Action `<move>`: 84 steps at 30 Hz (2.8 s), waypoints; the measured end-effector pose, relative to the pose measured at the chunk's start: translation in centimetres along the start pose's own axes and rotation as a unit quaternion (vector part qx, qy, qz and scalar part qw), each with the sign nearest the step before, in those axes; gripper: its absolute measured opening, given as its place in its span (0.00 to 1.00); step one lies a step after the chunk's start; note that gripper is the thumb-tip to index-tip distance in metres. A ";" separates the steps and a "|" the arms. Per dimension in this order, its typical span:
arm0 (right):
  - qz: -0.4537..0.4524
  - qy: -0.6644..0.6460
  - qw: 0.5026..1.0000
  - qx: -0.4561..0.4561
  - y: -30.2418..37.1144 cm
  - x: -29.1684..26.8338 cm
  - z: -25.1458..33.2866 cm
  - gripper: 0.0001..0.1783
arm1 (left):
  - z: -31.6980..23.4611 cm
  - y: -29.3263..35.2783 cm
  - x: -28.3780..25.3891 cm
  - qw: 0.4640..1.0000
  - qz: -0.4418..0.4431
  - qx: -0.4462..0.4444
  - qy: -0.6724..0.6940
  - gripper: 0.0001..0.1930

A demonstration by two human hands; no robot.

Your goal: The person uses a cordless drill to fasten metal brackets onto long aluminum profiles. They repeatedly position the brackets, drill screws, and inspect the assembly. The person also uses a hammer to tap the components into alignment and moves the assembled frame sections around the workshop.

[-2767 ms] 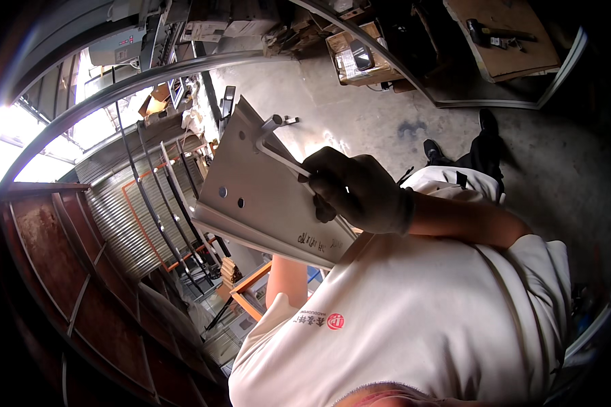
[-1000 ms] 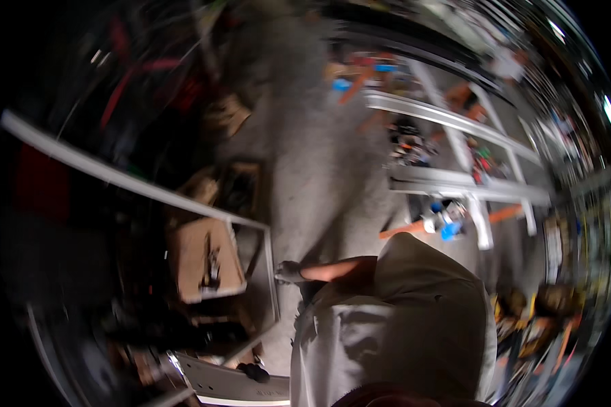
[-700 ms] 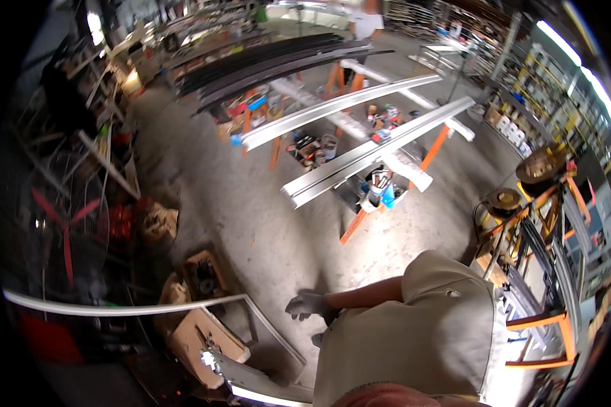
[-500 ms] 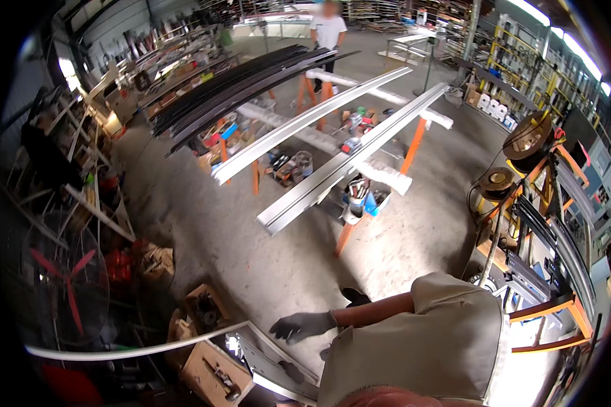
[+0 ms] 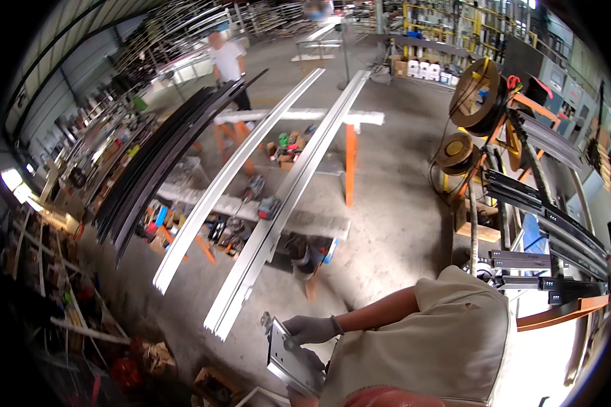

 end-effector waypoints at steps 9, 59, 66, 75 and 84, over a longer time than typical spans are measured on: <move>-0.387 -0.010 0.922 -0.009 7.5 -19.1 4.5 0.26 | -7.6 -13.1 12.1 0.989 0.108 0.060 -0.083 0.12; -0.018 -0.040 0.942 0.333 13.5 -70.9 -5.6 0.16 | 5.5 -55.0 44.5 0.869 0.200 -0.063 -0.449 0.67; -0.307 -0.289 0.773 0.473 15.5 -74.2 -5.2 0.37 | 14.9 -57.5 44.7 0.851 0.248 -0.014 -0.462 0.63; -0.172 -0.216 0.879 0.388 11.3 -73.1 -12.5 0.36 | 14.2 -55.7 44.0 0.839 0.222 0.024 -0.495 0.58; -0.251 -0.416 0.817 0.310 11.7 -71.7 -19.3 0.38 | 2.8 -52.8 46.6 0.843 0.205 0.011 -0.497 0.61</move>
Point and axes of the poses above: each hand's wrist, its own y-axis away from the middle knuckle, its own x-axis out of the palm, z = x × y, the point moved 7 cm from there along -y, towards the middle knuckle, and after that the axes turned 1 degree about -y, right-handed, at the moved point
